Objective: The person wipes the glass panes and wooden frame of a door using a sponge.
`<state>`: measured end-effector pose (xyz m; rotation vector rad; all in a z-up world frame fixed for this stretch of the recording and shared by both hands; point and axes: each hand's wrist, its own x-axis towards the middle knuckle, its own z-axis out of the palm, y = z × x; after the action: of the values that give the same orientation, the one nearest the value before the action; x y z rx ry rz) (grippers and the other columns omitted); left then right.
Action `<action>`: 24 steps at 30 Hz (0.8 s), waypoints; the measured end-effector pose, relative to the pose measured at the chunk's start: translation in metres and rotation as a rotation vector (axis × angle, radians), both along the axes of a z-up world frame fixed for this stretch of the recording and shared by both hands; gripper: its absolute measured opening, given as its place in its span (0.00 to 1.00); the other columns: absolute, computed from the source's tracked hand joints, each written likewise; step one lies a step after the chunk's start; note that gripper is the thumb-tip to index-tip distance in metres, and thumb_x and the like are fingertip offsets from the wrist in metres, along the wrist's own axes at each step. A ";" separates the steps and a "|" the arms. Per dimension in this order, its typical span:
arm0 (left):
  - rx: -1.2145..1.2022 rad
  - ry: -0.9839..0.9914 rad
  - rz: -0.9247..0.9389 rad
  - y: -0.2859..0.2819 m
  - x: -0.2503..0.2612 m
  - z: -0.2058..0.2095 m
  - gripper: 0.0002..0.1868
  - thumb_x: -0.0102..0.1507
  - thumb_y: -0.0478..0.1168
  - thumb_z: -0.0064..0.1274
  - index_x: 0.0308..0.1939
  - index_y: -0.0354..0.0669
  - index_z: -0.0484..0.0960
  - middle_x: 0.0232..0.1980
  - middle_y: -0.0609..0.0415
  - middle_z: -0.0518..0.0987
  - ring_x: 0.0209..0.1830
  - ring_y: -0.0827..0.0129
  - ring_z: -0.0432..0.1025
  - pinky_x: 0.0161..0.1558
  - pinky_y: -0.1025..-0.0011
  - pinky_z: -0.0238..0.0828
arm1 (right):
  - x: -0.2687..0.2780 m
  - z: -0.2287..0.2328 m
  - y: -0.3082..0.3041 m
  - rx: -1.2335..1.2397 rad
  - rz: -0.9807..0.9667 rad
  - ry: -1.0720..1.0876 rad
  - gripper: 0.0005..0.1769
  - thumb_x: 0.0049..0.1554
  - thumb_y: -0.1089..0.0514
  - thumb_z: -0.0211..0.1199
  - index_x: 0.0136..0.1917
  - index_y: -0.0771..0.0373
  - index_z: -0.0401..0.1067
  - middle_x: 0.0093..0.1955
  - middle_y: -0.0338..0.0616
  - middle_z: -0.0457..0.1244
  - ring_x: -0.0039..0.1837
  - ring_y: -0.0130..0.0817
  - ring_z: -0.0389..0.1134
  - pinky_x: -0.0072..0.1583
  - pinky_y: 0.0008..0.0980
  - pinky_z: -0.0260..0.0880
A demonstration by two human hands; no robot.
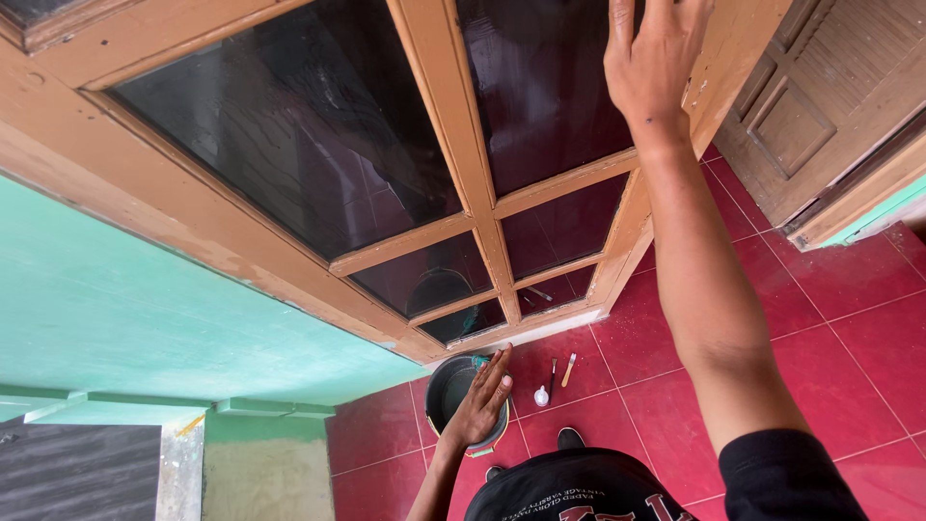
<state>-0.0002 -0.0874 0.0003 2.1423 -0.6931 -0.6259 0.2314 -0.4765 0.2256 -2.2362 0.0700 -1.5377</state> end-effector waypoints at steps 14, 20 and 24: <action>-0.134 -0.176 -0.065 0.008 -0.008 -0.030 0.33 0.77 0.54 0.23 0.81 0.39 0.50 0.85 0.46 0.52 0.85 0.53 0.45 0.81 0.57 0.37 | -0.062 -0.167 0.033 0.068 0.107 0.148 0.26 0.71 0.59 0.65 0.78 0.59 0.60 0.79 0.56 0.43 0.79 0.59 0.52 0.77 0.55 0.60; -0.125 -0.042 0.003 0.017 -0.017 -0.020 0.34 0.75 0.55 0.24 0.81 0.42 0.49 0.85 0.48 0.51 0.85 0.55 0.43 0.80 0.57 0.35 | -0.056 -0.202 0.043 0.108 0.050 0.180 0.25 0.72 0.60 0.65 0.77 0.59 0.60 0.78 0.55 0.46 0.80 0.59 0.52 0.76 0.56 0.62; -0.108 0.014 0.025 0.021 -0.018 -0.015 0.34 0.74 0.56 0.23 0.82 0.44 0.48 0.85 0.51 0.50 0.85 0.58 0.41 0.80 0.58 0.32 | -0.039 -0.213 0.073 0.078 -0.018 0.153 0.25 0.70 0.56 0.67 0.76 0.56 0.63 0.73 0.55 0.49 0.77 0.55 0.52 0.72 0.55 0.63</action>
<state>-0.0179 -0.0665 -0.0143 2.0427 -0.6761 -0.5766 0.1927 -0.4038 0.0126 -2.2932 0.1926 -1.3468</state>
